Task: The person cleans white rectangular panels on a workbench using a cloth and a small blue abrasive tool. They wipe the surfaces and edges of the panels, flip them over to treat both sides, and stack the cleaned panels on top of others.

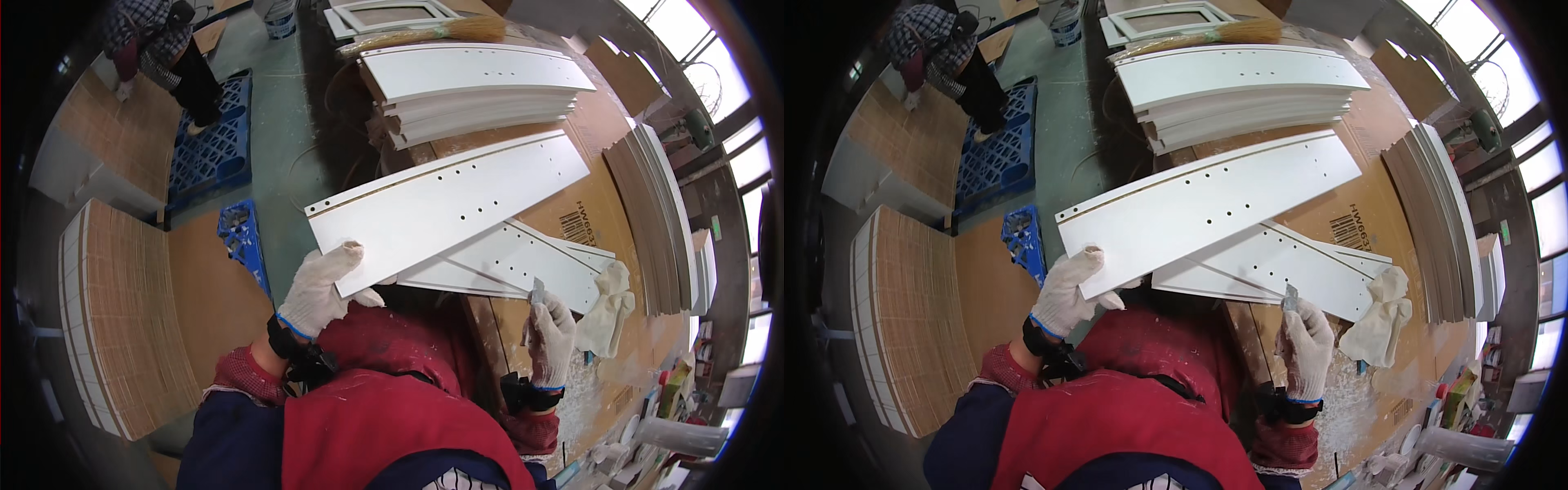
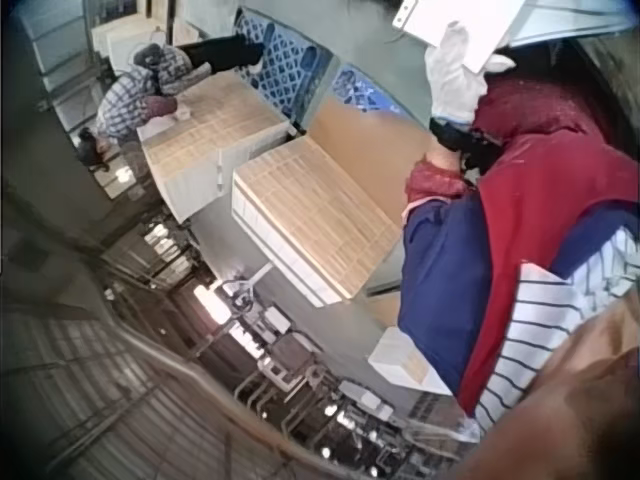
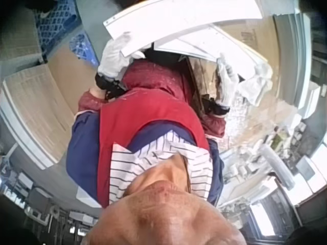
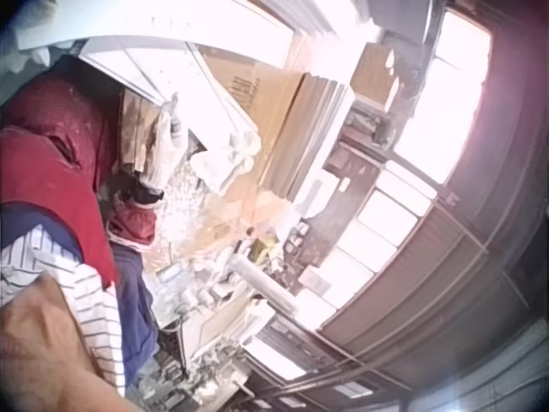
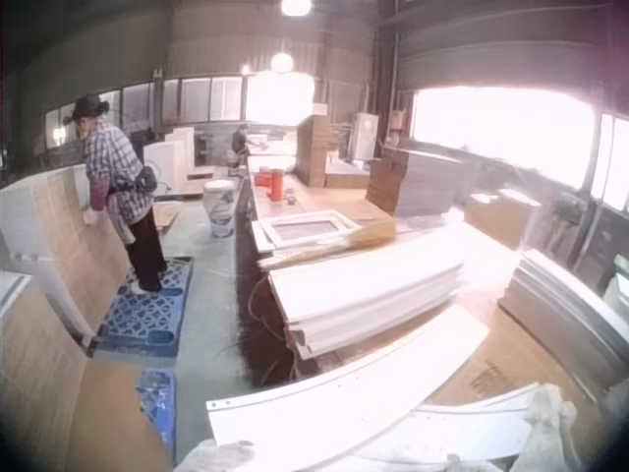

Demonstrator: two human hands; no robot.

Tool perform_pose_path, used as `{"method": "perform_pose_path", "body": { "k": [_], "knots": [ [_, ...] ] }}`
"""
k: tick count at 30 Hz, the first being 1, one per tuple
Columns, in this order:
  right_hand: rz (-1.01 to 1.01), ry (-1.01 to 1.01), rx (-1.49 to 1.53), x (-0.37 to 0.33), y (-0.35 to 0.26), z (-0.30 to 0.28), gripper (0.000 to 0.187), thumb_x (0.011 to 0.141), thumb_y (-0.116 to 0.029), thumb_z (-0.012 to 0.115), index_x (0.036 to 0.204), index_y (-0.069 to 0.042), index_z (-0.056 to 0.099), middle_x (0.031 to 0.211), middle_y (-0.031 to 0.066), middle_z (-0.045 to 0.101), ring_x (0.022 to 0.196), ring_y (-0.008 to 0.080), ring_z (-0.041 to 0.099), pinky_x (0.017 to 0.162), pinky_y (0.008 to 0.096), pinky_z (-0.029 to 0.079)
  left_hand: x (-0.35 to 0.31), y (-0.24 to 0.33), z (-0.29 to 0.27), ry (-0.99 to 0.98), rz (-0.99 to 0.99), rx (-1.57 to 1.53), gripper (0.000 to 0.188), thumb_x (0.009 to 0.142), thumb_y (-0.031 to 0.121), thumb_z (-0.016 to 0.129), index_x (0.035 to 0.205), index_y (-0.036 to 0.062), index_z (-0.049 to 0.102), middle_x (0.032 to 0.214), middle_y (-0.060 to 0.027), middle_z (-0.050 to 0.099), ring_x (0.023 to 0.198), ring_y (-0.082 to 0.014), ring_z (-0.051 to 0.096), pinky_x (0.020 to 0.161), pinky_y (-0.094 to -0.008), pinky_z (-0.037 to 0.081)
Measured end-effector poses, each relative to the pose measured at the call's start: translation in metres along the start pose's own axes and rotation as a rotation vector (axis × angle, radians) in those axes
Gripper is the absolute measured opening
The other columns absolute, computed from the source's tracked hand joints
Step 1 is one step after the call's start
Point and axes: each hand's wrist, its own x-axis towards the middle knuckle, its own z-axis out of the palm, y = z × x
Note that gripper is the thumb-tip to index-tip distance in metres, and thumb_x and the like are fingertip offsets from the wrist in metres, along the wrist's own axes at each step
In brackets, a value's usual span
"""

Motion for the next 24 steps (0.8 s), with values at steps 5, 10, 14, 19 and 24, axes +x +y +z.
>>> {"method": "perform_pose_path", "body": {
  "k": [5,10,14,19,24],
  "knots": [
    [0.076,0.010,-0.024,0.004,-0.008,0.010,0.017,0.091,-0.013,0.061,0.101,0.001,0.062,0.064,-0.0033,0.053,0.048,0.0036,0.045,0.043,0.0188,0.033,0.031,0.025,0.007,-0.010,0.141,-0.078,0.033,0.097,0.024,0.053,0.114,-0.0040,0.053,0.103,-0.0198,0.065,0.082,-0.0288,0.071,0.053,-0.0309,0.058],
    [0.087,-0.030,0.054,0.010,-0.004,0.006,0.013,0.091,-0.011,0.061,0.096,0.000,0.062,0.065,-0.0039,0.053,0.050,0.0031,0.045,0.044,0.0193,0.034,0.087,0.071,0.030,-0.089,0.266,-0.065,0.033,0.097,0.025,0.053,0.118,-0.0005,0.050,0.108,-0.0186,0.064,0.088,-0.0332,0.069,0.054,-0.0302,0.058],
    [0.135,-0.036,0.136,0.009,0.000,-0.002,0.011,0.089,-0.011,0.060,0.094,0.000,0.062,0.066,-0.0041,0.053,0.050,0.0030,0.045,0.045,0.0190,0.035,0.136,0.098,0.023,-0.111,0.342,-0.059,0.033,0.096,0.022,0.056,0.121,0.0009,0.050,0.111,-0.0202,0.063,0.092,-0.0393,0.067,0.055,-0.0325,0.059],
    [0.189,0.007,0.151,0.007,-0.003,-0.011,0.014,0.089,-0.011,0.060,0.095,0.002,0.062,0.066,-0.0027,0.053,0.053,0.0034,0.046,0.046,0.0194,0.036,0.166,0.106,0.025,0.007,0.412,-0.007,0.033,0.095,0.018,0.057,0.122,0.0004,0.050,0.113,-0.0207,0.062,0.091,-0.0419,0.067,0.054,-0.0336,0.060],
    [0.215,0.018,0.141,0.017,0.004,-0.013,0.016,0.089,-0.011,0.061,0.096,0.003,0.062,0.069,-0.0018,0.055,0.056,0.0037,0.048,0.049,0.0199,0.037,0.189,0.109,0.013,-0.029,0.322,-0.013,0.033,0.096,0.018,0.056,0.123,0.0009,0.050,0.112,-0.0207,0.063,0.087,-0.0395,0.068,0.049,-0.0301,0.060]
  ]
}}
